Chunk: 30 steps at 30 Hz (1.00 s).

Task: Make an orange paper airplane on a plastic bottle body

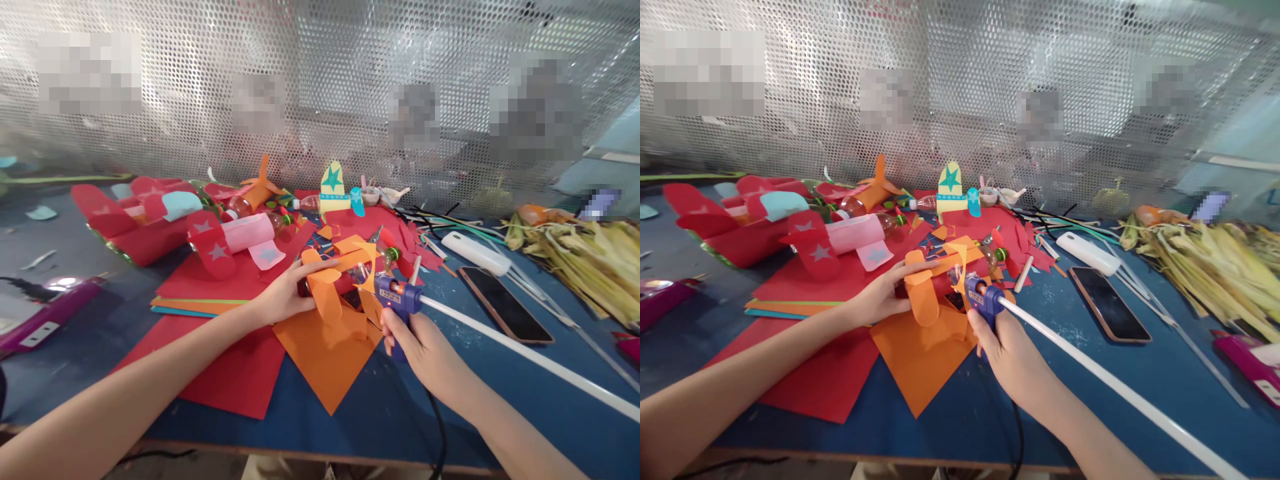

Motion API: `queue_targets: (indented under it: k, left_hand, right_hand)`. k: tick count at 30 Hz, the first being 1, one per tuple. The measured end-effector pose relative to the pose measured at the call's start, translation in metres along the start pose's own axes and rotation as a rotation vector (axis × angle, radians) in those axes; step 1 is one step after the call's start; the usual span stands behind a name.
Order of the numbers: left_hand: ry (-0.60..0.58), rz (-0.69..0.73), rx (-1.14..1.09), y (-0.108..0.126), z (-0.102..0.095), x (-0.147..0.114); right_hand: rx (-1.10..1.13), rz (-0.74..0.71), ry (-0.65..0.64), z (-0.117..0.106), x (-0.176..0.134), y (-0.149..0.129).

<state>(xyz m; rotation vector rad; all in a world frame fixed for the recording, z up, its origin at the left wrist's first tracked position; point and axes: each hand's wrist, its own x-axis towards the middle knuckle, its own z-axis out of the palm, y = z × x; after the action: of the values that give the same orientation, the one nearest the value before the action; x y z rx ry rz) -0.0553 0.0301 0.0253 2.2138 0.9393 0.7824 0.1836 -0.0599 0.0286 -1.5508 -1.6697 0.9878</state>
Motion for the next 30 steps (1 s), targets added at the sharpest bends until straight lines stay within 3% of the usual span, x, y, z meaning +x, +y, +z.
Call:
queue_targets:
  k: [7, 17, 30]
  left_hand:
    - [-0.007, -0.011, -0.026, -0.004, 0.001, 0.000]
    - [-0.011, -0.048, -0.059, 0.000, 0.001, 0.000]
    - [-0.006, -0.063, -0.068, 0.003, 0.001, -0.001]
  right_hand:
    - [-0.152, 0.006, 0.089, -0.014, 0.003, 0.003]
    - [-0.051, 0.052, 0.174, -0.029, 0.008, 0.011]
    - [-0.019, 0.015, 0.212, -0.030, 0.010, 0.009]
